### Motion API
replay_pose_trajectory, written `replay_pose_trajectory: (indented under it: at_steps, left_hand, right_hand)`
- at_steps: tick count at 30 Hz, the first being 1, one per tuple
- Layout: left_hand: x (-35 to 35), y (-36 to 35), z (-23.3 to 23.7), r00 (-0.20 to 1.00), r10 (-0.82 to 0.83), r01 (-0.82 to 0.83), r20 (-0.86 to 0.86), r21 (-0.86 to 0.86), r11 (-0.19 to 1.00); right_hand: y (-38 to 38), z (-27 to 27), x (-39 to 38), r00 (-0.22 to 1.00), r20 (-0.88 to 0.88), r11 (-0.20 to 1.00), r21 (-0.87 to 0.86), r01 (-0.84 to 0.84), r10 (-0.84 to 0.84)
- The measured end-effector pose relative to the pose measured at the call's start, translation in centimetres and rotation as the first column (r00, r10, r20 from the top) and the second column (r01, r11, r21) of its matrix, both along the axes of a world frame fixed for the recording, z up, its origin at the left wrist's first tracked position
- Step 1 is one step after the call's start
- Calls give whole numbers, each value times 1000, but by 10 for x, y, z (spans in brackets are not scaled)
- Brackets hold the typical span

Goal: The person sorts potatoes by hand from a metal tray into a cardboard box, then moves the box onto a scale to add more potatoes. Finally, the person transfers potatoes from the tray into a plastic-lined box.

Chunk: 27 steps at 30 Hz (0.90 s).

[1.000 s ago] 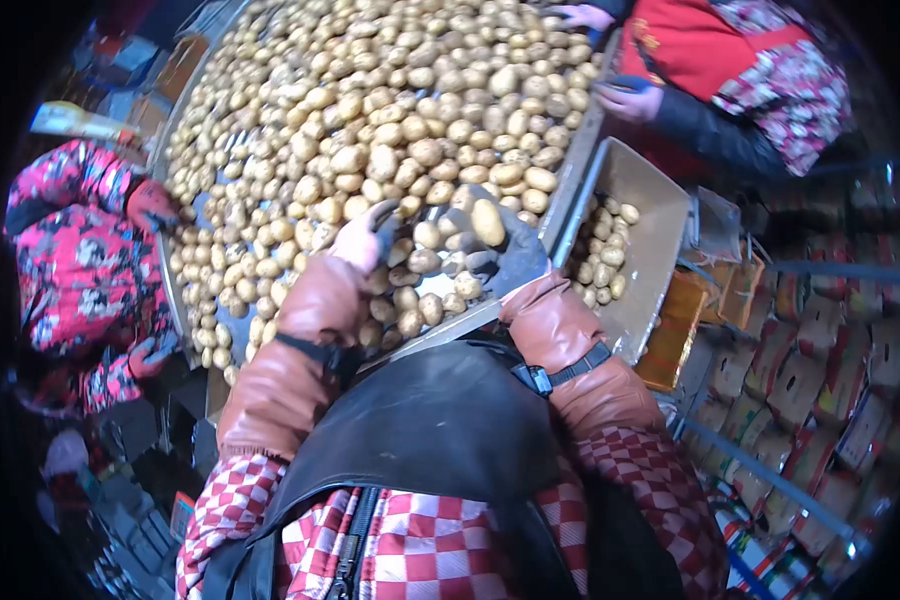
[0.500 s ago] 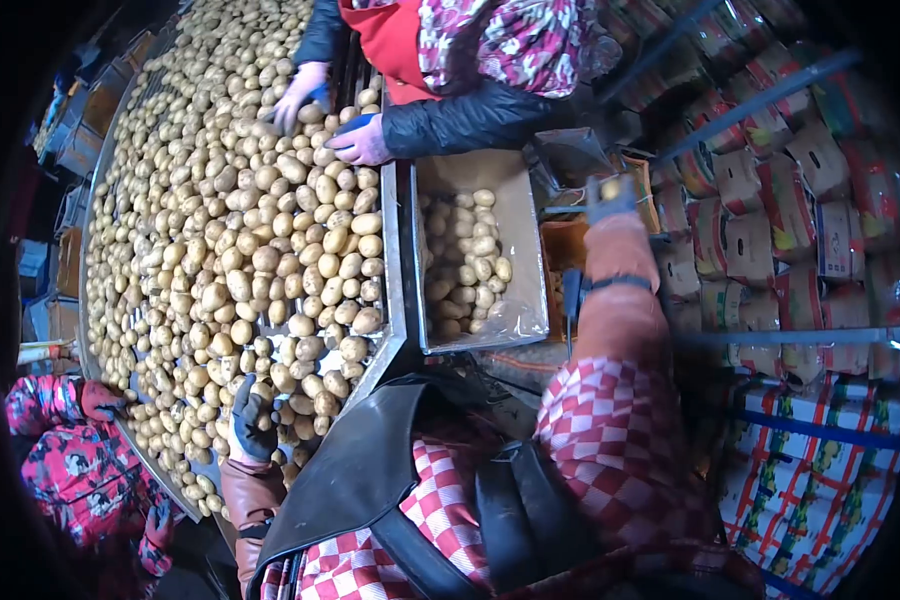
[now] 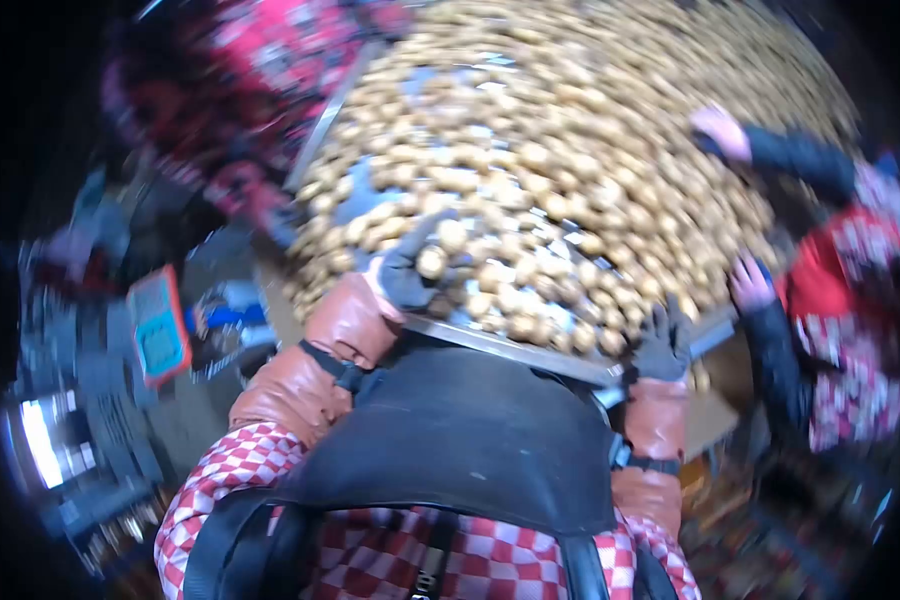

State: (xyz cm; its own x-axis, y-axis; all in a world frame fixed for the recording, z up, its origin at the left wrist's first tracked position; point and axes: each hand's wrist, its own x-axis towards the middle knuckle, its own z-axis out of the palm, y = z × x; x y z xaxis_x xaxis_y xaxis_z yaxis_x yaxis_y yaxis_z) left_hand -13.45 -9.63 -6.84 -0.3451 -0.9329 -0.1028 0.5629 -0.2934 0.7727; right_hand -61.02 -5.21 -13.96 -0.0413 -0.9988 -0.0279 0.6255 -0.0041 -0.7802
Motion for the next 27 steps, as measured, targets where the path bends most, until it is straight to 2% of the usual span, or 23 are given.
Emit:
replay_pose_trajectory:
  at_steps: [1,2,3,4,5,7,8,9,11,12,13,14,15,16,17,19,21,22,23,24,25,26,27]
  left_hand:
    - [18,10,-8,921,135,48,366,-451,891]
    - [37,22,0,992,17,-3,122,-112,994]
    - [55,33,9,982,96,-51,-161,263,964]
    - [71,47,7,988,140,-124,-59,222,967]
    - [89,62,7,967,171,-115,-186,278,954]
    - [123,101,6,937,320,-281,-141,241,929]
    - [141,120,3,897,428,-386,-112,275,881]
    - [160,141,4,871,488,-467,-51,219,857]
    - [191,181,-4,746,658,-606,-103,303,735]
    - [204,196,-17,679,722,-733,128,150,663]
    - [216,209,-28,612,768,-790,190,101,605]
    - [228,220,-33,537,805,-838,253,51,543]
    - [239,228,-25,516,840,-856,169,142,497]
    - [248,234,-14,517,854,-833,60,267,485]
    - [255,234,-14,515,855,-832,56,274,483]
    - [269,235,-16,544,832,-827,112,237,509]
    - [276,226,-2,575,802,-803,163,301,515]
    - [280,222,-5,489,807,-864,330,54,501]
    - [287,217,-9,360,810,-847,463,-203,492]
    - [292,214,4,402,827,-901,394,8,434]
    - [298,210,16,395,868,-913,301,231,336]
    - [303,206,29,331,917,-876,222,432,212]
    - [303,201,41,362,905,-864,222,444,236]
  right_hand:
    - [-18,-6,20,981,-190,997,-62,34,-45]
    - [-36,-12,40,923,-369,990,-124,69,-111]
    - [-51,-3,51,978,-204,999,-19,-44,39]
    - [-68,8,64,987,-25,984,86,-155,158]
    - [-82,15,77,884,359,922,128,-365,300]
    - [-94,24,115,840,310,842,172,-511,446]
    - [-95,39,145,839,286,823,212,-526,462]
    - [-96,51,172,839,265,805,254,-537,476]
    - [-90,68,222,854,227,774,359,-521,469]
    - [-88,76,246,863,209,753,425,-503,459]
    - [-94,62,248,786,164,695,384,-608,597]
    - [-89,71,268,752,170,664,375,-647,637]
    - [-84,79,293,718,175,632,367,-682,674]
    - [-80,80,310,763,99,648,465,-603,639]
    - [-74,78,323,758,10,670,460,-582,652]
    - [-63,83,348,768,-29,658,538,-527,639]
    - [-56,77,357,764,-30,647,553,-525,645]
    - [-52,80,363,765,-34,646,561,-518,643]
    - [-48,83,366,767,-37,646,568,-511,640]
    - [-49,74,360,738,-11,632,526,-569,674]
    - [-45,73,360,752,-18,643,532,-551,659]
    - [-42,74,358,751,11,630,537,-561,660]
    - [-40,79,354,754,35,623,539,-567,656]
